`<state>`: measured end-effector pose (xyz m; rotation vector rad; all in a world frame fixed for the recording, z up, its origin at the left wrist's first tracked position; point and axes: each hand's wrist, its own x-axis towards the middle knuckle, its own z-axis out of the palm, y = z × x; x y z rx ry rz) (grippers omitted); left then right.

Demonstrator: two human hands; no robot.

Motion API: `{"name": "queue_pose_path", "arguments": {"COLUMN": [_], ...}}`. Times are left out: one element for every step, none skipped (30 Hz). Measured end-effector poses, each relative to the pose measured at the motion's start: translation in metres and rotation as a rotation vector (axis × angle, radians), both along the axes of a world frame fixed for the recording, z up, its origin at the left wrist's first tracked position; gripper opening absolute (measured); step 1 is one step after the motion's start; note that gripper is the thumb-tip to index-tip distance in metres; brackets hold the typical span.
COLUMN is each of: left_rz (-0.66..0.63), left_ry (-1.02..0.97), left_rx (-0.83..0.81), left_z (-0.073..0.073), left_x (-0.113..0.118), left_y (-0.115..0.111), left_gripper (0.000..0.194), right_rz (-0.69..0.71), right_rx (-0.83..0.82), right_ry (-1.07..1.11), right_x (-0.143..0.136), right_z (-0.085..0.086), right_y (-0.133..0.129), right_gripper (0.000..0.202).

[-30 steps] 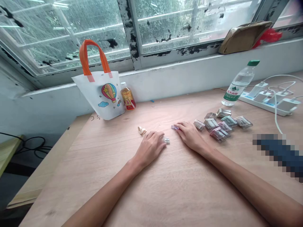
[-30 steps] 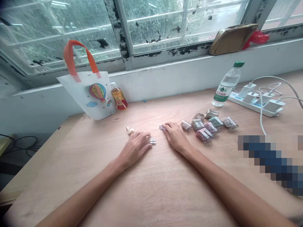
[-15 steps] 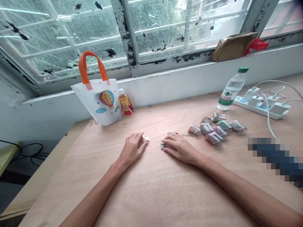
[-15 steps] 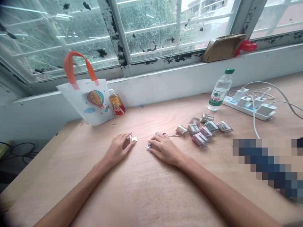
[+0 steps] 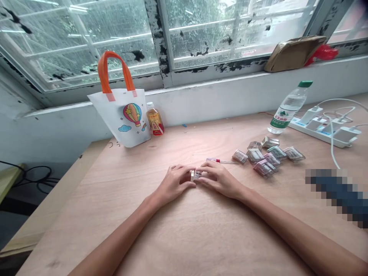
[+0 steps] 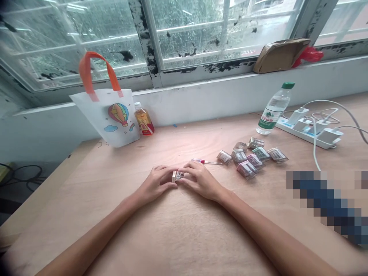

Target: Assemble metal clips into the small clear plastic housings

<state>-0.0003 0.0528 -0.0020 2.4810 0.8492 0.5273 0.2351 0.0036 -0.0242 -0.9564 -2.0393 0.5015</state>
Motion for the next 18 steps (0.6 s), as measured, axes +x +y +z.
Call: {"name": "queue_pose_path", "arguments": {"left_rz": [0.000, 0.000, -0.001, -0.001, -0.001, 0.002, 0.005, 0.008, 0.009, 0.010, 0.009, 0.008, 0.006, 0.006, 0.007, 0.010, 0.014, 0.019], "left_ry": [-0.007, -0.013, -0.019, -0.024, -0.029, -0.035, -0.039, -0.041, -0.042, -0.042, -0.044, -0.047, -0.053, -0.063, -0.073, -0.084, -0.092, -0.098], "left_rx": [-0.015, -0.027, -0.038, -0.047, -0.055, -0.062, -0.070, -0.078, -0.086, -0.094, -0.101, -0.109, -0.117, -0.126, -0.135, -0.142, -0.149, -0.156], "left_z": [-0.0007, -0.0012, -0.0015, -0.0017, -0.0018, -0.0019, -0.0019, -0.0020, -0.0020, -0.0020, -0.0019, -0.0018, -0.0016, -0.0013, -0.0009, -0.0004, 0.0003, 0.0011], "left_x": [0.0001, 0.0003, 0.0006, 0.0010, 0.0015, 0.0021, 0.0026, 0.0033, 0.0039, 0.0044, 0.0050, 0.0055, 0.0059, 0.0063, 0.0067, 0.0070, 0.0073, 0.0075], "left_y": [0.0006, 0.0010, 0.0012, 0.0012, 0.0013, 0.0013, 0.0015, 0.0018, 0.0022, 0.0027, 0.0031, 0.0035, 0.0038, 0.0038, 0.0037, 0.0034, 0.0029, 0.0024], "left_gripper": [0.050, 0.050, 0.050, 0.049, 0.049, 0.049, 0.049, 0.048, 0.047, 0.046, 0.046, 0.045, 0.045, 0.045, 0.045, 0.045, 0.045, 0.046], "right_rz": [0.004, 0.006, 0.007, 0.008, 0.009, 0.010, 0.008, 0.003, -0.004, -0.010, -0.014, -0.015, -0.014, -0.014, -0.014, -0.018, -0.024, -0.034], "right_rx": [-0.011, -0.024, -0.038, -0.050, -0.060, -0.068, -0.074, -0.080, -0.085, -0.092, -0.100, -0.106, -0.111, -0.112, -0.108, -0.099, -0.086, -0.072], "right_ry": [0.000, -0.005, -0.013, -0.019, -0.023, -0.022, -0.021, -0.021, -0.022, -0.023, -0.025, -0.026, -0.028, -0.032, -0.041, -0.052, -0.067, -0.085], "right_x": [-0.0002, -0.0003, -0.0004, -0.0005, -0.0005, -0.0006, -0.0006, -0.0006, -0.0005, -0.0006, -0.0006, -0.0007, -0.0010, -0.0013, -0.0017, -0.0021, -0.0026, -0.0031], "right_z": [0.0006, 0.0012, 0.0016, 0.0019, 0.0021, 0.0020, 0.0018, 0.0015, 0.0012, 0.0010, 0.0010, 0.0010, 0.0010, 0.0010, 0.0007, 0.0001, -0.0008, -0.0021], "right_y": [-0.0002, -0.0004, -0.0006, -0.0006, -0.0004, -0.0001, 0.0004, 0.0010, 0.0017, 0.0023, 0.0027, 0.0030, 0.0032, 0.0031, 0.0029, 0.0025, 0.0020, 0.0014], "right_gripper": [0.027, 0.025, 0.022, 0.021, 0.021, 0.021, 0.021, 0.021, 0.020, 0.019, 0.019, 0.019, 0.018, 0.018, 0.018, 0.017, 0.018, 0.019]}}
